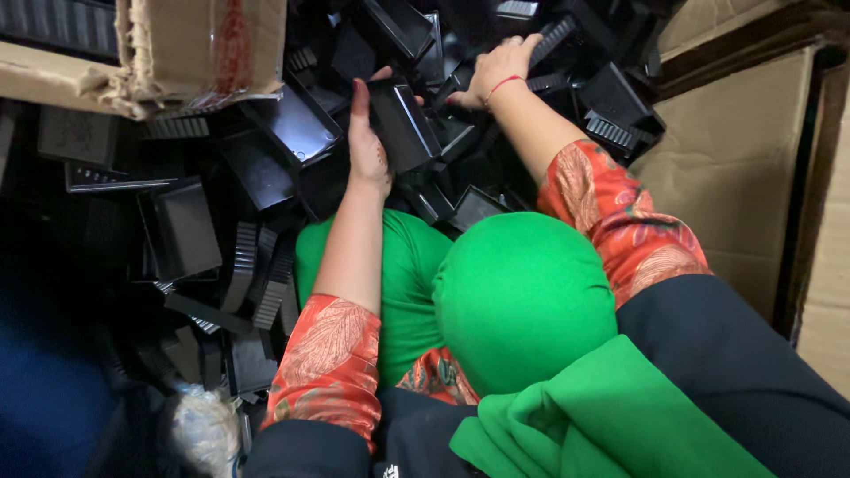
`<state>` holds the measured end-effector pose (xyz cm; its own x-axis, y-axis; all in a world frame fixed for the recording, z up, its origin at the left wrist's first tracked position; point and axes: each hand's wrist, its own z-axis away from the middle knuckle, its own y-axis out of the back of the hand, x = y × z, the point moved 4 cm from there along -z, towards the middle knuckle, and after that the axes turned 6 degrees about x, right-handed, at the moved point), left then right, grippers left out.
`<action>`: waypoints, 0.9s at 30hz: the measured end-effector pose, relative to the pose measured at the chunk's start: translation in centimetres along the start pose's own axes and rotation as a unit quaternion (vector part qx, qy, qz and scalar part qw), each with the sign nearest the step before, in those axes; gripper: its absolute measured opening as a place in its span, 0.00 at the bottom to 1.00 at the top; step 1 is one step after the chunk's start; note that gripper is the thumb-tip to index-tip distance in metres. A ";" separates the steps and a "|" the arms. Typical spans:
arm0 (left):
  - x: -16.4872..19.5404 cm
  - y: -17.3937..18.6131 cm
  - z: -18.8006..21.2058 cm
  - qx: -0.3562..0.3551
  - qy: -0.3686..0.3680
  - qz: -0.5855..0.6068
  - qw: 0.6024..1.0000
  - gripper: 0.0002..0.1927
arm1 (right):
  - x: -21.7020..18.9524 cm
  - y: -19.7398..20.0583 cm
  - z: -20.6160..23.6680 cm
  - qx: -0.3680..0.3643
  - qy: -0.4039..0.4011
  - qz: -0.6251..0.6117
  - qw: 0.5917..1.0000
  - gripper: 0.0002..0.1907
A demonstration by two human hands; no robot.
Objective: The person sits on the floor and repeatedly picks up small black plastic components from a large pile, turns them over in their hands, and places them back down. The task involves handling the components one at a time without using any tools.
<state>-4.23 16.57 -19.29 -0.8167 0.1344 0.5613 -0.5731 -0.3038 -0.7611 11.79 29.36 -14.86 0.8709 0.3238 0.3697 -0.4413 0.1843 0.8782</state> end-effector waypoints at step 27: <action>-0.2 0.5 -0.8 0.014 -0.003 -0.110 0.994 0.36 | -1.5 3.6 10.6 0.090 0.325 -0.685 0.645 0.32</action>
<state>-4.35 17.14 -20.04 -0.6717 0.1955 0.7146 -0.7353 -0.2933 -0.6109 11.18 19.67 -8.99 0.1162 0.3021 -0.9461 0.7307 0.6192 0.2875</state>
